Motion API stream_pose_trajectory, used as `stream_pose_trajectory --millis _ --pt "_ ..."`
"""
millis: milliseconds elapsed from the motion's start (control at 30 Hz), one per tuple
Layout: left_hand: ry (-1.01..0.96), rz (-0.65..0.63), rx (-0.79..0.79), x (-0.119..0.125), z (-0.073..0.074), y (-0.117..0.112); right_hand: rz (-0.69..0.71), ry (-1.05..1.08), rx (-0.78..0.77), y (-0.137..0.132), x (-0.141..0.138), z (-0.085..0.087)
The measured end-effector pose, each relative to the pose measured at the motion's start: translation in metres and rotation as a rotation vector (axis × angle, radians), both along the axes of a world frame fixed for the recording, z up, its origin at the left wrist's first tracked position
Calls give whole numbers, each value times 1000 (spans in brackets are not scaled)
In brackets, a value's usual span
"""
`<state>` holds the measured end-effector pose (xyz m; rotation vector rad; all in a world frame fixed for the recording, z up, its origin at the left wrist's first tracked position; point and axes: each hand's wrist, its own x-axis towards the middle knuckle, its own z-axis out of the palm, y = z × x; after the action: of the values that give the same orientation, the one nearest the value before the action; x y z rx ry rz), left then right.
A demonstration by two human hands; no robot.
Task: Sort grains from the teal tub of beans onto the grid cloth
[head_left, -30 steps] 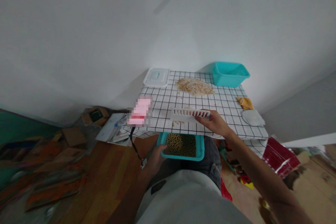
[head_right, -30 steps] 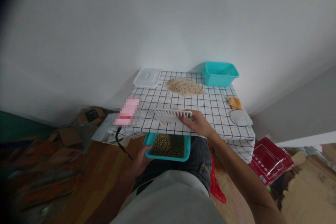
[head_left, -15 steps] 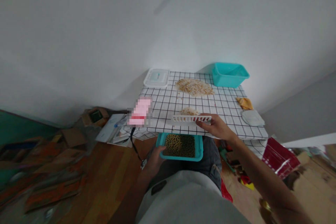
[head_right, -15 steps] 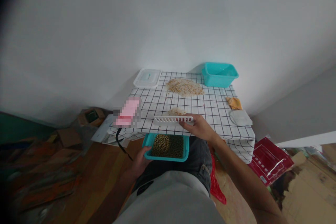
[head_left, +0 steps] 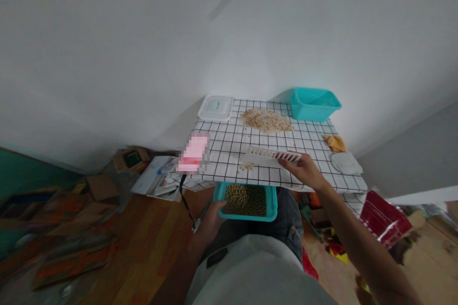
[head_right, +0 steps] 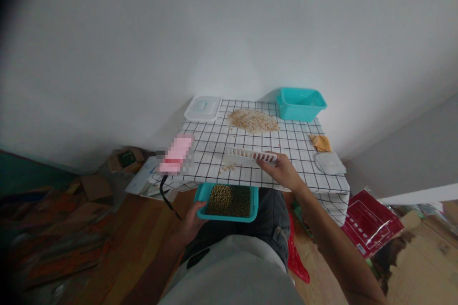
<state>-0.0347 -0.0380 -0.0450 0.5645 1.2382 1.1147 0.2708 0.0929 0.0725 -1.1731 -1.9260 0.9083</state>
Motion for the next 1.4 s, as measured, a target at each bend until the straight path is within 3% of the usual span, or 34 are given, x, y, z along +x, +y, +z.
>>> stream_pose_trajectory --millis 200,533,933,1233,1400 --pt "38 -18 -5 0 2 0 26 -12 -46 4 1 -9" --pt "8 -8 -14 3 11 2 162 6 -60 3 -28 5" --pt "63 26 64 0 -10 -1 176 14 -62 6 -31 3" --pt "0 14 -24 5 13 3 190 -7 -84 2 -31 5" --pt "27 13 -8 3 14 0 174 36 -61 3 -32 5"
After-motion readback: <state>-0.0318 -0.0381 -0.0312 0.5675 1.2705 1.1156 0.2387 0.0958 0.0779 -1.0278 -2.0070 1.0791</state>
